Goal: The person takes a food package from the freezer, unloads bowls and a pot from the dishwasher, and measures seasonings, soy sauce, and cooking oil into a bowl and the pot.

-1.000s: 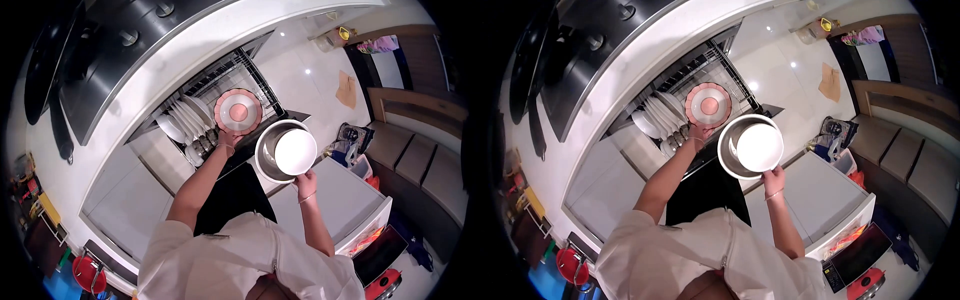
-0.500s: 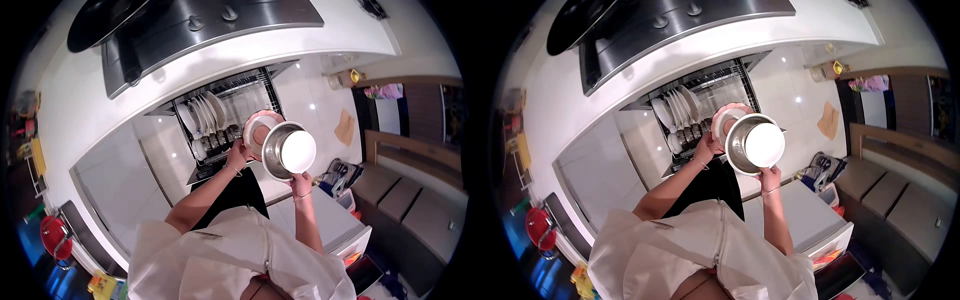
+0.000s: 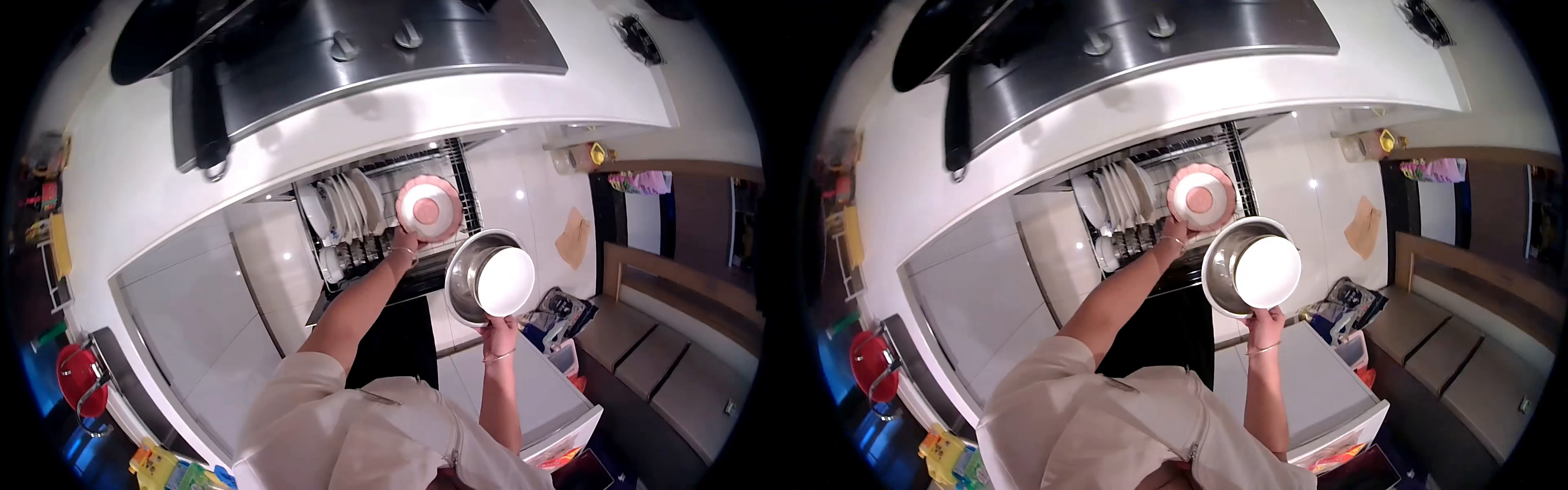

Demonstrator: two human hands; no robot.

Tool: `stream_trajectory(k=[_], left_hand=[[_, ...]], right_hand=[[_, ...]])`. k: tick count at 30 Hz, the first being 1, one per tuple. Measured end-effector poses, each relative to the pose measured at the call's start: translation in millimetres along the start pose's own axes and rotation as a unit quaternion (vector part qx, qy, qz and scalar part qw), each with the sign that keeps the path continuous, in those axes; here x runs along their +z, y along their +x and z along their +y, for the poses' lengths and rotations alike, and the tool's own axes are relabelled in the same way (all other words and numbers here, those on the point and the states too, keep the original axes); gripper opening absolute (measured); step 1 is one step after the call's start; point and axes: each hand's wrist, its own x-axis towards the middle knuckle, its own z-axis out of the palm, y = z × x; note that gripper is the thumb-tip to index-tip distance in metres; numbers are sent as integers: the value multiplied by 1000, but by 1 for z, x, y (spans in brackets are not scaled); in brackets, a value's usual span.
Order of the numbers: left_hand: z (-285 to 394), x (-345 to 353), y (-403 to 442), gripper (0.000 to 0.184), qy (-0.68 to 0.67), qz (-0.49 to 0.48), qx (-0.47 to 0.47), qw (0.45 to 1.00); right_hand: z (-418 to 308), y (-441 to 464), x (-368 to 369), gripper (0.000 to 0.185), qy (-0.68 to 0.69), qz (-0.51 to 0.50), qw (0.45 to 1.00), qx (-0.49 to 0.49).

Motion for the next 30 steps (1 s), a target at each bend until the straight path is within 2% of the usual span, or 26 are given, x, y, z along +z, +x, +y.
stream_trajectory(k=[3,6,8,12,14,15,16,18,20,23,26,28,30], left_hand=[[-9,2,36,29,-96,-1,-4,995],[-25,2,68,32,-153,-5,-14,988],[-31,12,84,30,-197,58,19,978],[-34,5,91,33,-149,95,-32,984],[-53,-16,103,37,-217,-25,-135,967],[-67,-27,113,46,-252,-104,-179,945],[-51,-24,93,47,-249,-130,-234,931],[-6,-7,33,50,-227,-166,-266,922],[36,3,-23,48,-284,-350,-228,863],[68,0,-76,46,-260,-355,-211,873],[56,-10,-75,41,-252,-370,-201,871],[61,-9,-84,38,-265,-343,-220,874],[65,-13,-91,44,-196,-348,-185,898]], right_hand=[[4,-4,7,16,33,22,999,1],[13,5,4,16,8,30,999,17],[16,9,8,16,13,51,998,25],[24,24,14,14,7,34,999,37],[30,31,18,13,-13,32,999,33],[28,32,24,13,-25,31,999,29],[28,33,31,12,-10,25,999,31],[35,39,35,13,-5,16,999,32],[37,43,39,13,-10,8,999,39],[41,46,44,14,-25,-6,999,41],[36,39,46,16,-41,-28,998,40],[31,35,49,18,-50,-40,997,41],[23,31,50,20,-45,-90,993,56]])
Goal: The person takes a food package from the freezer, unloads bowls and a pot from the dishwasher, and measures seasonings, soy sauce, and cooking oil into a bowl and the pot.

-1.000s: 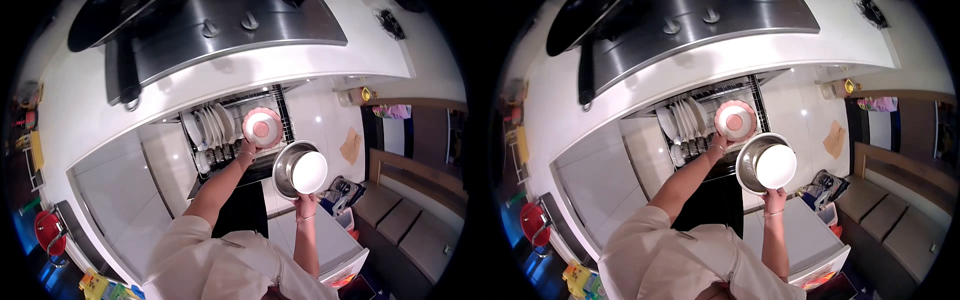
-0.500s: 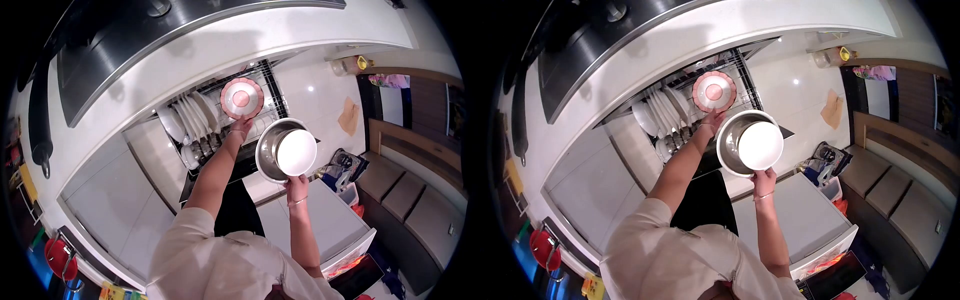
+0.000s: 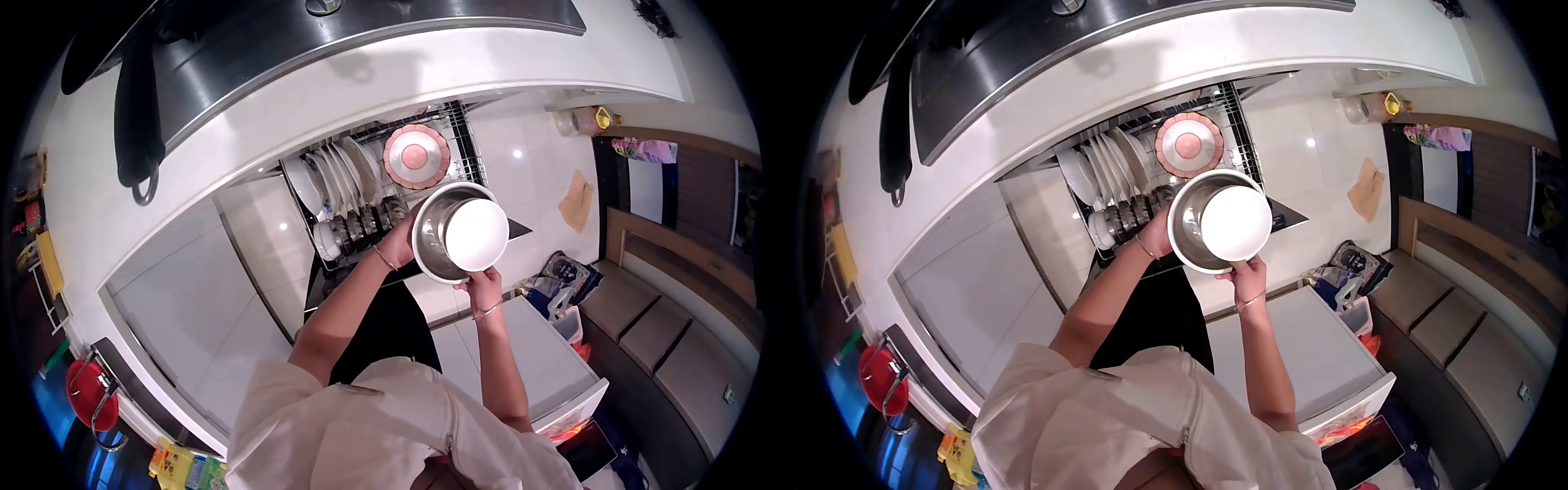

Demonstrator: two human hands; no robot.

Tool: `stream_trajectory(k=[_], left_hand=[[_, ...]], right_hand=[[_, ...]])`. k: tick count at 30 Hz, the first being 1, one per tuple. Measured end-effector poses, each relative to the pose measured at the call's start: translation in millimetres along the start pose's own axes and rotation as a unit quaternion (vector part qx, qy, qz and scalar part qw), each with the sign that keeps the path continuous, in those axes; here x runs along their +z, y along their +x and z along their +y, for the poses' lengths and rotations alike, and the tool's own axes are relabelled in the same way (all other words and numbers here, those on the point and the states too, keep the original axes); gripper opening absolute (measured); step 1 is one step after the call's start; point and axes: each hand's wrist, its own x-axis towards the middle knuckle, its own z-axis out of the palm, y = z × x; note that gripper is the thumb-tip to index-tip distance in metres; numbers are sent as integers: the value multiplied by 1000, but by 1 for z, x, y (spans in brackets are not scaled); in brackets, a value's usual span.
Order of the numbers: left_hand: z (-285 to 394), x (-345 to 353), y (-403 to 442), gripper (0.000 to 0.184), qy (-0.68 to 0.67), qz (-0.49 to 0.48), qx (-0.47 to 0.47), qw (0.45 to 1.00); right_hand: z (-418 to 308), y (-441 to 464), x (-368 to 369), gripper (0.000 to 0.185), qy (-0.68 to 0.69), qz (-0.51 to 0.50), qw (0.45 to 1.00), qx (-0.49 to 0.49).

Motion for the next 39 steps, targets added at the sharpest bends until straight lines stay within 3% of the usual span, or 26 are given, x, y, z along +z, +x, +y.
stream_trajectory(k=[6,11,14,22,23,26,33,39], left_hand=[[6,21,-19,37,22,43,57,997],[6,7,-17,34,-58,-4,47,997],[10,3,-15,33,-39,-36,62,997],[21,14,-19,32,-69,-15,102,992],[21,6,-15,36,-34,-61,137,988],[26,24,-20,43,-37,-81,169,982],[34,21,-13,46,-66,1,123,990],[36,28,-12,47,-79,-22,129,988]], right_hand=[[-14,-14,6,23,-4,-34,999,13],[-23,-23,13,24,15,-60,998,22],[-29,-34,25,24,27,-55,998,19],[-37,-50,42,34,108,-72,991,22],[-36,-51,45,36,122,-77,989,11],[-32,-54,51,40,160,-93,983,3],[-33,-60,62,44,215,-111,970,-32],[-41,-63,63,46,208,-117,970,-46]])
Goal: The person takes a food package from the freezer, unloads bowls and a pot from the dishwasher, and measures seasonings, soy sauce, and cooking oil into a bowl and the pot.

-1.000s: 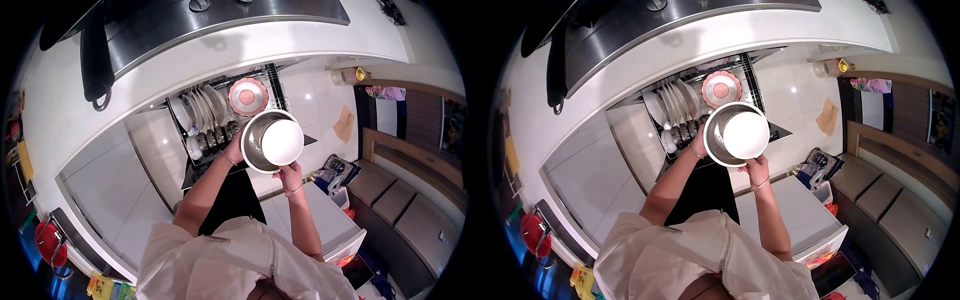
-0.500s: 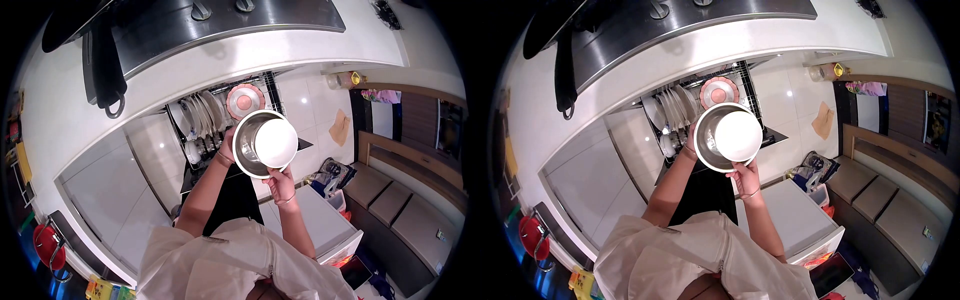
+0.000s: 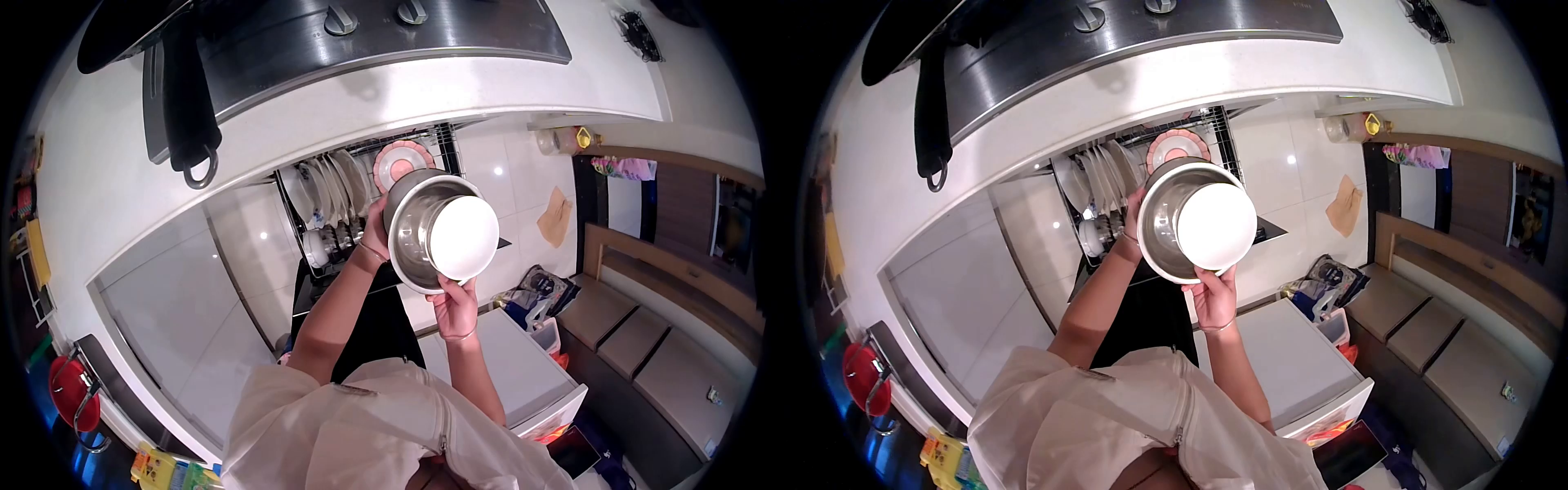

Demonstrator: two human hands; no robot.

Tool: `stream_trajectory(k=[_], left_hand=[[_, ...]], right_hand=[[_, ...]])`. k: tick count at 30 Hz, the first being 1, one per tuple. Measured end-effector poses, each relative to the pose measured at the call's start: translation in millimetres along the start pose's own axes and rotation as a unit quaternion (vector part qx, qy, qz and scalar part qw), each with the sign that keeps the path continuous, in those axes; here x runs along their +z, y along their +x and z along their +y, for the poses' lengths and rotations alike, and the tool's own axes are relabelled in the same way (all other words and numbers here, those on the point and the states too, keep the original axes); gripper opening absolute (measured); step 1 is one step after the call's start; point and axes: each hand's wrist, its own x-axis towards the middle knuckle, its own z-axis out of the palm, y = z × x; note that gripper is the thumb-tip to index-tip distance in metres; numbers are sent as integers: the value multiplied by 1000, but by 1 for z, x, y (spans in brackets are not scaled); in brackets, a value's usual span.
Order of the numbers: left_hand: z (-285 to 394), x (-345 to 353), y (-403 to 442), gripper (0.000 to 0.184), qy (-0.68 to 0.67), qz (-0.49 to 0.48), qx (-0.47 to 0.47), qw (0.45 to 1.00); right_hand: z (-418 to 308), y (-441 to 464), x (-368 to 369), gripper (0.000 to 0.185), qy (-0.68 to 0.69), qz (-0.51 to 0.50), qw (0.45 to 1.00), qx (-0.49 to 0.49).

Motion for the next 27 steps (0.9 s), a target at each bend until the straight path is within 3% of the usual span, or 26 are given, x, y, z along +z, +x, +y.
stream_trajectory(k=[5,9,11,16,22,27], left_hand=[[7,-5,4,50,-25,22,26,999],[24,-8,-1,59,19,85,73,994],[31,-13,-16,55,50,137,102,984],[54,-21,-49,59,51,139,168,975],[77,-27,-109,64,68,168,210,961],[90,-17,-150,66,68,167,248,952]], right_hand=[[-11,2,-8,45,-17,-19,1000,-18],[-19,11,-21,45,-24,-3,999,-29],[-24,19,-30,44,-42,-3,998,-56],[-27,54,-60,47,-69,-14,997,-42],[19,129,-96,47,-47,-28,998,-15],[77,192,-109,60,-43,-2,999,24]])
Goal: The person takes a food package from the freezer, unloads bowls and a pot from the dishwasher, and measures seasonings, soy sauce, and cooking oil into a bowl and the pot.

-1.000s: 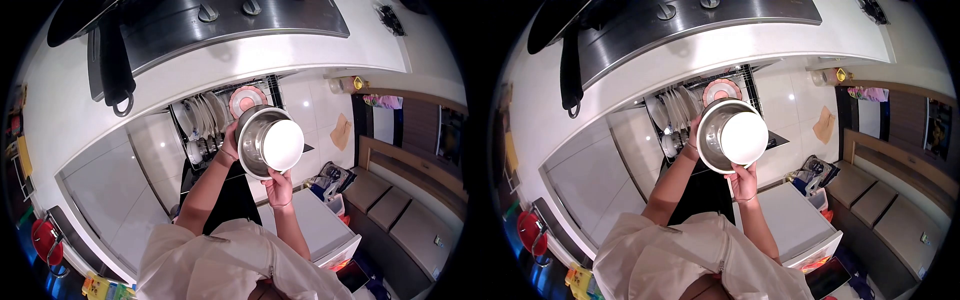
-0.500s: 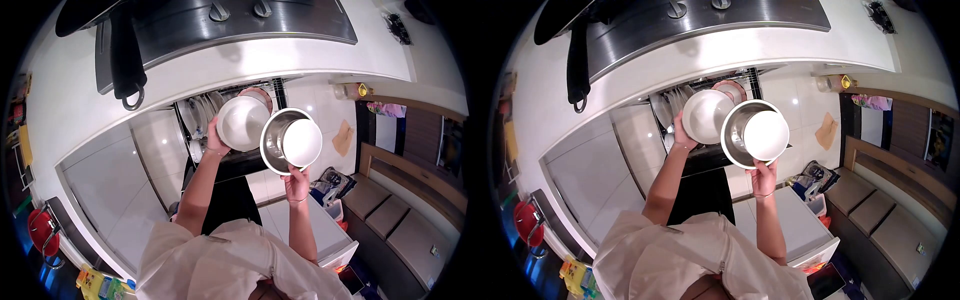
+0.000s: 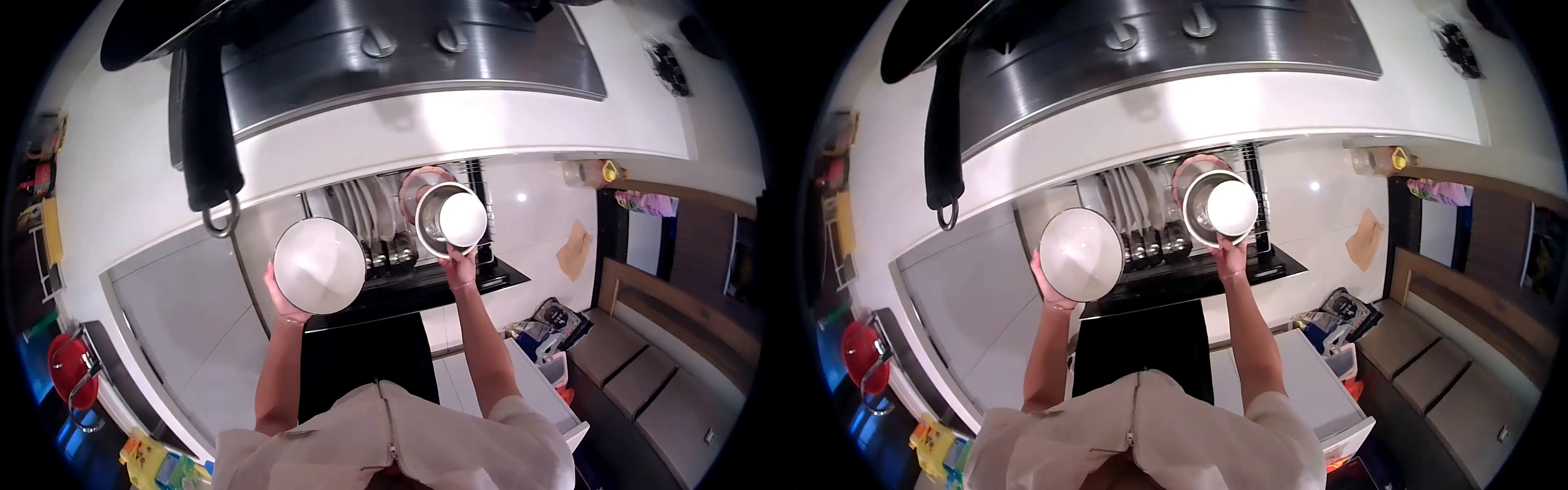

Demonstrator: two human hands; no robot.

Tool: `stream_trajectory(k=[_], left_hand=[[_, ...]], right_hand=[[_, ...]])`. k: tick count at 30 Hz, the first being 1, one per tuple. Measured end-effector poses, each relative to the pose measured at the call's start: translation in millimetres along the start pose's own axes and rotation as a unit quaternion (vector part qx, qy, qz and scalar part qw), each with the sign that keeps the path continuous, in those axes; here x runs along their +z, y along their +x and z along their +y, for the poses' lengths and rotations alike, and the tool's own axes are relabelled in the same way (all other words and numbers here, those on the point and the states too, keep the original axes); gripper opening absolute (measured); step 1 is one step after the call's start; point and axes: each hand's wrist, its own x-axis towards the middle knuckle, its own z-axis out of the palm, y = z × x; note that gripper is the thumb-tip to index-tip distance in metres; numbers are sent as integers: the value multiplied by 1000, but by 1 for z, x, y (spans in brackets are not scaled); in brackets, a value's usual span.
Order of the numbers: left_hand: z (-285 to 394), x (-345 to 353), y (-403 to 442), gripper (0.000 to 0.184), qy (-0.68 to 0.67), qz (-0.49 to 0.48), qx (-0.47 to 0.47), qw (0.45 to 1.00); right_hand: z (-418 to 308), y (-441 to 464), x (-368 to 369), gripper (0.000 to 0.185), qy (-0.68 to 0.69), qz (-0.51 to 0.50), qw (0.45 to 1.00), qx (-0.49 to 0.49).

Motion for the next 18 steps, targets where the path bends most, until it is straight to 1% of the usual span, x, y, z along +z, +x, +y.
stream_trajectory(k=[2,3,4,6,7,8,10,11,12,14,15,16,17,18], left_hand=[[12,0,-13,68,5,21,35,999],[17,-6,-16,70,-5,25,50,998],[21,-10,-19,70,-3,40,64,997],[30,-16,-27,70,-7,54,97,994],[34,-17,-31,69,-25,21,119,992],[37,-19,-33,69,-24,31,139,990],[44,-21,-39,68,-46,71,150,985],[50,-19,-44,65,-80,53,147,985],[53,-15,-48,65,-80,59,164,981],[63,-11,-58,62,-64,47,188,979],[70,-14,-65,56,-139,-19,177,974],[75,-17,-72,56,-137,-16,196,971],[80,-20,-80,54,-116,3,209,971],[85,-23,-89,52,-95,24,221,970]], right_hand=[[22,25,-2,58,-5,-8,1000,-16],[33,40,-8,50,-9,13,1000,25],[38,43,0,44,1,0,1000,-25],[53,65,-2,41,3,25,999,23],[58,74,-2,47,11,22,999,32],[62,79,-3,53,18,21,999,39],[65,86,-1,71,7,80,996,45],[67,92,-6,79,20,77,996,46],[70,102,-13,88,33,75,996,47],[74,112,-16,95,21,114,992,49],[72,110,-8,92,-6,138,989,45],[70,108,-2,88,-33,162,985,40],[68,118,-25,78,118,67,982,128],[72,133,-46,67,265,-26,939,216]])
